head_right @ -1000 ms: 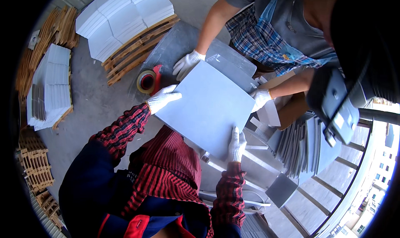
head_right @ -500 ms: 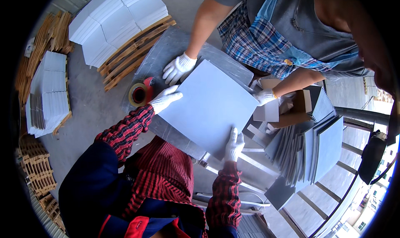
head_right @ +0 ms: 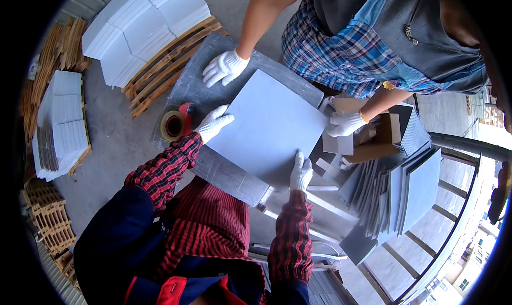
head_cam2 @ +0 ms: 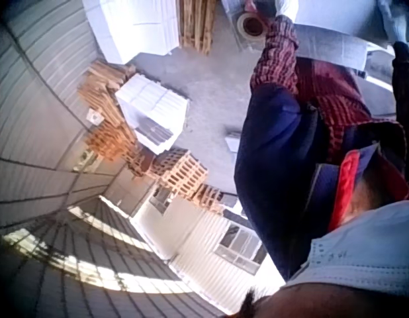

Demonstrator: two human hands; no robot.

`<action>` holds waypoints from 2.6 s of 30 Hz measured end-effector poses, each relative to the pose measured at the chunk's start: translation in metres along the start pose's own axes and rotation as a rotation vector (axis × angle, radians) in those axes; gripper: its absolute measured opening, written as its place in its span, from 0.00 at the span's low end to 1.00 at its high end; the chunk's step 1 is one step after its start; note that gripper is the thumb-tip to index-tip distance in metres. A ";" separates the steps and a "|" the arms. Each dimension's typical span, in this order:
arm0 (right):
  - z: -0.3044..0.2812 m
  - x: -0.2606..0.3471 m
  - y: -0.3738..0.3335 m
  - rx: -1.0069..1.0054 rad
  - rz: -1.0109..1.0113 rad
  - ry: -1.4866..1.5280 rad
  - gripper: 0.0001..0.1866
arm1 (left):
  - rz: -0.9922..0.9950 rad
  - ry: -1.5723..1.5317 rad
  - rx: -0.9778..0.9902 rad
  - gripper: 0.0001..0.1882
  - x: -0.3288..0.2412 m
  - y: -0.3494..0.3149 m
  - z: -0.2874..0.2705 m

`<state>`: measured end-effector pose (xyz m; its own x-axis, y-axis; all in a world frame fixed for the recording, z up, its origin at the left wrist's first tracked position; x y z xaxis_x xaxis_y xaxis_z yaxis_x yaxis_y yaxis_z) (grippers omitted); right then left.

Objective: The person wraps flat grey panels in plastic film and secures them with tape. They then place the wrapped panels into a cardboard box and stack them on a metal rack.

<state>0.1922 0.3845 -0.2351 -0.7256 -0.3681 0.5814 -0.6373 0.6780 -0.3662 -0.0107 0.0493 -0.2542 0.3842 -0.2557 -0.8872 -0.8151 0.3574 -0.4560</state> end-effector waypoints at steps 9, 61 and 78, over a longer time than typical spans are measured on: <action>0.013 0.006 0.002 -0.023 0.019 -0.122 0.32 | 0.221 0.522 -0.258 0.26 -0.078 -0.040 -0.019; -0.116 -0.450 -0.400 0.406 0.463 -0.168 0.31 | 0.259 0.859 0.979 0.22 0.031 -0.345 0.379; -0.059 -0.435 -0.368 0.303 0.378 0.301 0.26 | 0.079 0.794 0.676 0.23 0.068 -0.305 0.319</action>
<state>0.7575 0.3324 -0.3105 -0.8398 0.0926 0.5349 -0.4260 0.4985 -0.7550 0.4023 0.2096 -0.1977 -0.2544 -0.6387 -0.7262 -0.3189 0.7643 -0.5605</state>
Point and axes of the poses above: each hand's wrist, its own y-axis towards the middle knuckle, its own z-axis out of the palm, x = y × z, the point moved 10 cm from there along y, towards the middle knuckle, and after that the axes turned 10 degrees about -y, right-handed, at the moved point
